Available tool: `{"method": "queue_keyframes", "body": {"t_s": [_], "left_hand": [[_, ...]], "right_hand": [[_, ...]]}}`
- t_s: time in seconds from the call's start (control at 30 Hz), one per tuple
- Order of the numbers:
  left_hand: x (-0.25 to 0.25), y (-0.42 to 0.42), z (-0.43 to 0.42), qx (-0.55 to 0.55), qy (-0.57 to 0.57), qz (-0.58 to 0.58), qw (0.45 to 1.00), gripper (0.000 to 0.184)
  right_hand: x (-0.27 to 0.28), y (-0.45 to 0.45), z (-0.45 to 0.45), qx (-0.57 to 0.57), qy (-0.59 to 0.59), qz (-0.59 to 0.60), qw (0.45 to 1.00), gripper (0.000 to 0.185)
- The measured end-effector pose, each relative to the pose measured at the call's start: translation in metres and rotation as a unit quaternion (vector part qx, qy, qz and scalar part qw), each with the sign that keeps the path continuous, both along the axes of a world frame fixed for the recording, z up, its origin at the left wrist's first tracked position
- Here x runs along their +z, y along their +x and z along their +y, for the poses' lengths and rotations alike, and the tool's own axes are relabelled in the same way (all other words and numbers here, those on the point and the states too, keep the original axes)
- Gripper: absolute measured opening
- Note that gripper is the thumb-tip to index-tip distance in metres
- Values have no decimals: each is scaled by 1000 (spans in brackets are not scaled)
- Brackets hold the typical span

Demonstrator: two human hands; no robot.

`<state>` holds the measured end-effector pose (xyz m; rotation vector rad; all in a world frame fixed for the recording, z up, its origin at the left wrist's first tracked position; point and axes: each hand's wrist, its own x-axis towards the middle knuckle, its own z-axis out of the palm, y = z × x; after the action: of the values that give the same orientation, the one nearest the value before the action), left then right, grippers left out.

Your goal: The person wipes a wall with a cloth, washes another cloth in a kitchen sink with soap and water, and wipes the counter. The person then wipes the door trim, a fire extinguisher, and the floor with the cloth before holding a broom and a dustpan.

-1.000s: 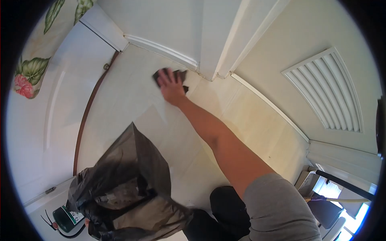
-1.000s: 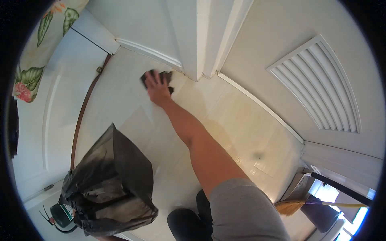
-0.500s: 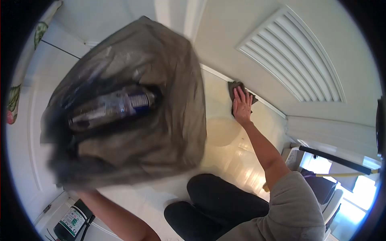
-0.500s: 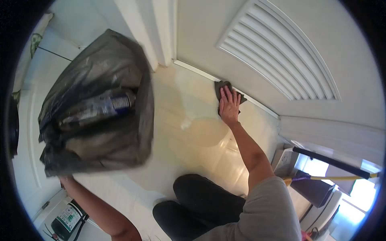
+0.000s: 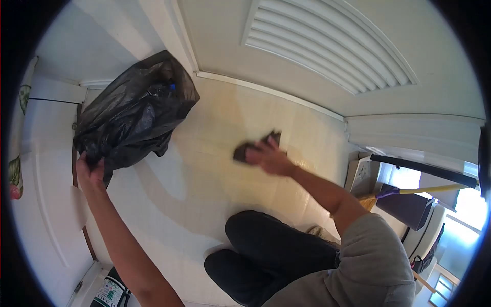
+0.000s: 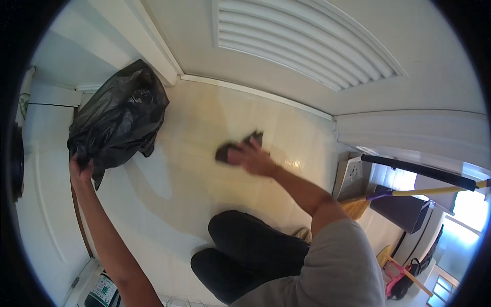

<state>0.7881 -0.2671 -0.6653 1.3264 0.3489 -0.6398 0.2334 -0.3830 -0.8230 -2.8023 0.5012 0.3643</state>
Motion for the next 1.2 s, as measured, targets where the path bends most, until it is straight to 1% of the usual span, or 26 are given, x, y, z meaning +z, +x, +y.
{"method": "queue_keyframes", "body": {"t_s": [0.03, 0.07, 0.1, 0.13, 0.2, 0.27, 0.33, 0.4, 0.47, 0.5, 0.57, 0.63, 0.67, 0.7, 0.73, 0.77, 0.8, 0.87, 0.9, 0.93, 0.97, 1.0, 1.03, 1.1, 1.17, 1.2], "left_hand": [[3, 2, 2, -58, 4, -6, 998, 26], [7, 2, 4, -116, 8, -10, 993, 26], [16, -6, 3, -121, 14, -9, 992, 26], [27, -20, 0, -126, 61, -39, 989, 26], [37, -31, 2, -133, 108, -67, 983, 27], [44, -37, 7, -161, 131, -118, 971, 40], [56, -50, 9, -156, 171, -151, 961, 46], [60, -76, 8, -154, 212, -178, 949, 53], [64, -101, 8, -96, 270, -249, 925, 64], [62, -112, 12, -98, 270, -250, 925, 64], [45, -140, 27, -19, 322, -381, 866, 71], [27, -179, 55, -61, 382, -492, 780, 75], [14, -202, 67, -91, 401, -498, 763, 73], [2, -228, 79, -121, 421, -505, 744, 72], [-6, -257, 91, -180, 462, -462, 735, 69], [-48, -267, 122, -228, 452, -542, 671, 69], [-74, -285, 146, -286, 472, -512, 658, 73], [-114, -317, 195, -359, 512, -379, 682, 89], [-133, -325, 220, -382, 525, -318, 691, 96], [-134, -332, 234, -381, 522, -318, 693, 96], [-134, -341, 240, -399, 566, -245, 679, 107], [-134, -347, 245, -415, 605, -171, 658, 118], [-131, -351, 249, -414, 603, -173, 659, 118], [-123, -361, 253, -486, 550, -179, 655, 135], [-124, -362, 246, -481, 567, -170, 646, 138], [-125, -363, 243, -476, 587, -160, 636, 141]], "right_hand": [[-4, 6, -22, -56, -68, -59, 994, 53], [9, 13, -48, -91, -91, -18, 992, 53], [-3, 10, -68, -124, -116, -111, 979, 53], [2, 12, -82, -161, -108, -127, 973, 50], [0, 17, -84, -236, -146, -138, 951, 49], [2, 20, -59, -290, -173, -108, 935, 50], [6, 7, -3, -195, -180, 26, 964, 50], [-1, -36, 71, -119, -32, -75, 990, 51], [17, -74, 117, 10, 39, -64, 997, 50], [15, -89, 112, 8, 39, -65, 997, 50], [0, -118, 89, 141, 124, -99, 977, 51], [5, -133, 55, -23, 71, -95, 993, 52], [4, -141, 33, -60, -56, -91, 992, 51], [15, -140, 9, -135, -95, -23, 986, 47], [12, -152, -11, -188, -175, -42, 965, 45], [-4, -171, -29, -266, -195, -97, 939, 45], [0, -179, -43, -337, -219, -86, 911, 46], [1, -184, -55, -474, -209, -67, 853, 46], [-10, -185, -51, -542, -239, -62, 803, 46], [-22, -185, -47, -607, -268, -59, 746, 46], [-22, -181, -49, -605, -273, -63, 745, 46], [-23, -176, -51, -661, -269, -27, 701, 47], [-24, -173, -50, -713, -261, 11, 651, 48], [-21, -170, -65, -702, -256, 23, 664, 48], [-18, -171, -77, -694, -253, 37, 673, 49], [-18, -173, -81, -669, -256, 30, 697, 48]]}}
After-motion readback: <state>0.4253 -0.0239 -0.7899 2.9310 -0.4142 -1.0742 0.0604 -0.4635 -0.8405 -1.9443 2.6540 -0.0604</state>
